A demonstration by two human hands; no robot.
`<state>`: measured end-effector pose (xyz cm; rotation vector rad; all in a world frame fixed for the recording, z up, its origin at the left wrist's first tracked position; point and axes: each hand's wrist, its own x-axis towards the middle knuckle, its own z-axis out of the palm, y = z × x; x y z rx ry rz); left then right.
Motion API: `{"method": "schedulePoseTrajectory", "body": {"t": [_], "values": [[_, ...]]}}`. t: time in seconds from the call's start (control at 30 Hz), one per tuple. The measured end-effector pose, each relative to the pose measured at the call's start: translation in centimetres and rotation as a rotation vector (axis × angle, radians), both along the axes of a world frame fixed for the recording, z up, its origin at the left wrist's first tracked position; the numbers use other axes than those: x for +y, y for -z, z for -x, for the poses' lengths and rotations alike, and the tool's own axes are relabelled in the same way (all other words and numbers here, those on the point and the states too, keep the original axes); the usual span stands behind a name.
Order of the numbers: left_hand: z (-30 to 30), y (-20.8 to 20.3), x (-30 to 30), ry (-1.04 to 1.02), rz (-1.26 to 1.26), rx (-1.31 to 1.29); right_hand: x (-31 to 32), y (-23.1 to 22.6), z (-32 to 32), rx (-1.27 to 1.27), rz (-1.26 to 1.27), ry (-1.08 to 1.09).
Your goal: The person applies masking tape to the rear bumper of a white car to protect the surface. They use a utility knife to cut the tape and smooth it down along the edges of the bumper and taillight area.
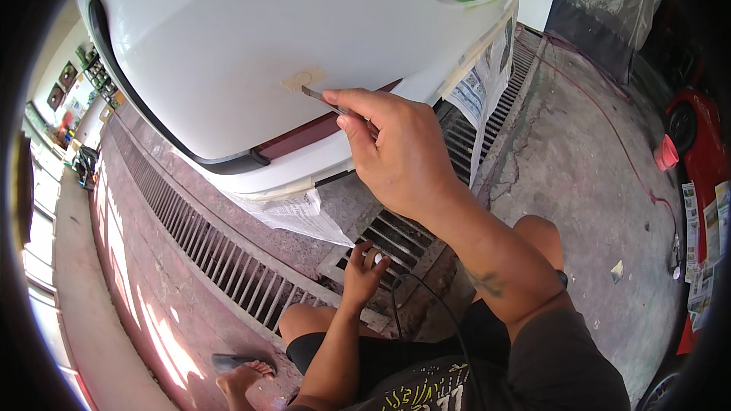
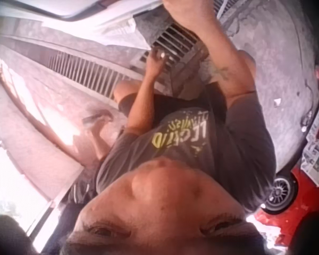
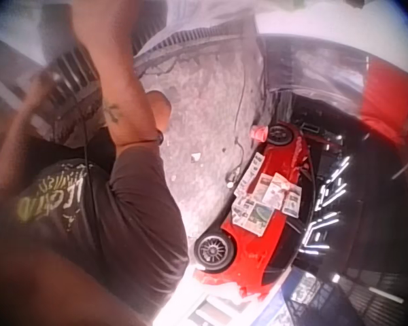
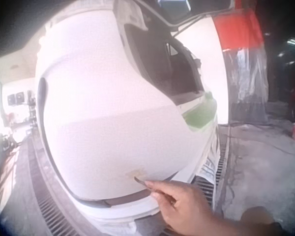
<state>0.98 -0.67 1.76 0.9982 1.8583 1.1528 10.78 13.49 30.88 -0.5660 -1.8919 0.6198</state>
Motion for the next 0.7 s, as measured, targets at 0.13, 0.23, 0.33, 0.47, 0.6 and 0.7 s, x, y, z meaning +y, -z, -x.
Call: {"method": "schedulePoseTrajectory", "body": {"t": [0.13, 0.23, 0.33, 0.47, 0.6, 0.7], "values": [[0.1, -0.2, -0.1, -0.004, 0.013, -0.022, -0.1, -1.0, -0.5, -0.102, -0.021, 0.041], [-0.1, -0.1, 0.1, -0.002, 0.016, -0.024, -0.1, -1.6, -0.9, -0.155, -0.129, 0.086], [-0.1, 0.0, 0.2, 0.0, 0.014, -0.021, 0.5, -1.4, -1.0, -0.158, -0.264, 0.103], [0.1, 0.1, 0.2, 0.001, 0.013, -0.024, 0.5, -1.9, -1.2, -0.211, -0.259, 0.107], [0.0, 0.9, 0.4, 0.002, -0.004, -0.02, 0.9, -2.2, -1.4, -0.214, -0.364, 0.135], [-0.1, 1.0, 0.4, 0.002, -0.001, -0.012, 1.2, -2.4, -1.5, -0.224, -0.467, 0.179]]}}
